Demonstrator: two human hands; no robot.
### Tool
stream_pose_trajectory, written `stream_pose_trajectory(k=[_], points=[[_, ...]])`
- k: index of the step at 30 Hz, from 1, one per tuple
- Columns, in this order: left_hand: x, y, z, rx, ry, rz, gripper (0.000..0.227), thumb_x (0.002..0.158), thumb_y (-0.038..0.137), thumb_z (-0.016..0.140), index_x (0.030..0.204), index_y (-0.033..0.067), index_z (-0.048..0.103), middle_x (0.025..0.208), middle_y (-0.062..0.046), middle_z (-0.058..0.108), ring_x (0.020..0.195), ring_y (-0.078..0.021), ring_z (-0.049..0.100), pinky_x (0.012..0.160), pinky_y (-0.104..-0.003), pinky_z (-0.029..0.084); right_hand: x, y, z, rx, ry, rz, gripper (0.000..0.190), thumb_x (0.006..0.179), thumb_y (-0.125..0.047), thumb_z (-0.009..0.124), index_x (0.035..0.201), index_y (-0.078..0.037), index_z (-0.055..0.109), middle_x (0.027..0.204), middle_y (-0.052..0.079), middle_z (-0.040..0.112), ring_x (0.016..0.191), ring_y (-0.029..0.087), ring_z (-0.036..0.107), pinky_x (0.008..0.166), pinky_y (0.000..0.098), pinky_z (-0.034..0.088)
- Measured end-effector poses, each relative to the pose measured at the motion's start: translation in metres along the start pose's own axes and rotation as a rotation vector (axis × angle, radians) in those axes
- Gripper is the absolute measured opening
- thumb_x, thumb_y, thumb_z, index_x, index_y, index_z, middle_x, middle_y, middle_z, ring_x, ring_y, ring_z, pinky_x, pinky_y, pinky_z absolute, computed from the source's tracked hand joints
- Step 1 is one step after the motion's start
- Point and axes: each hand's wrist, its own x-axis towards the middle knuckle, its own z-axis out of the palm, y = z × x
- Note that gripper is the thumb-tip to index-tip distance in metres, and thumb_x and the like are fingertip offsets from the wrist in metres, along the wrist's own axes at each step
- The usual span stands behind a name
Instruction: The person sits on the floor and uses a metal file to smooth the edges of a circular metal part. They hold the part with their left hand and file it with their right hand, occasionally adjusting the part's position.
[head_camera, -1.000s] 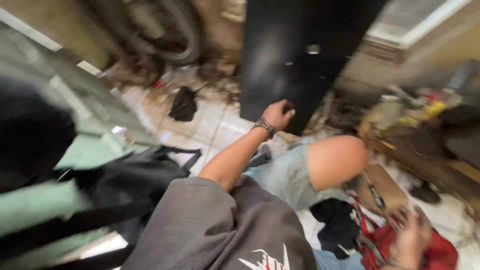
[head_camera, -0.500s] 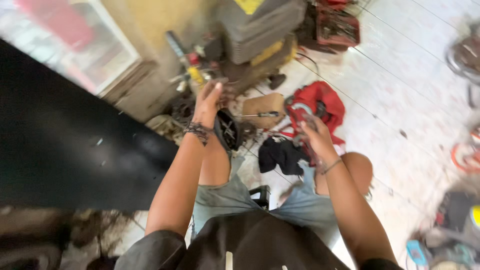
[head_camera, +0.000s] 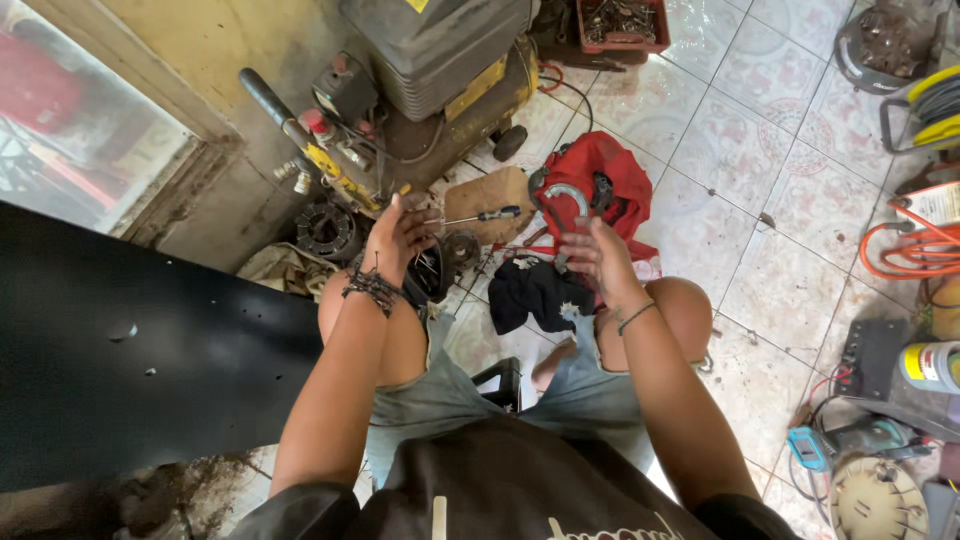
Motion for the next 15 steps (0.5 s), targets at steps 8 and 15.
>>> stream_pose_trajectory(k=[8, 15], points=[[0.027, -0.027, -0.005, 0.035, 0.017, 0.011, 0.075, 0.097, 0.062, 0.061, 0.147, 0.0073, 0.051, 0.123, -0.018, 0.067, 0.106, -0.0284, 0.069, 0.087, -0.041, 0.057, 0.006, 0.015, -0.009, -0.116, 0.104, 0.008, 0.067, 0.102, -0.061, 0.054, 0.143, -0.008, 0.053, 0.124, 0.025, 0.066, 0.109, 0.038, 0.07, 0.08, 0.0445, 0.06], [-0.005, -0.002, 0.023, 0.121, 0.092, 0.037, 0.065, 0.1, 0.054, 0.063, 0.144, 0.0056, 0.054, 0.119, -0.02, 0.07, 0.104, -0.0305, 0.072, 0.086, -0.041, 0.059, 0.005, 0.013, 0.001, -0.141, 0.093, -0.037, 0.057, 0.105, -0.056, 0.051, 0.139, -0.011, 0.058, 0.122, 0.022, 0.068, 0.104, 0.035, 0.072, 0.073, 0.0391, 0.061]])
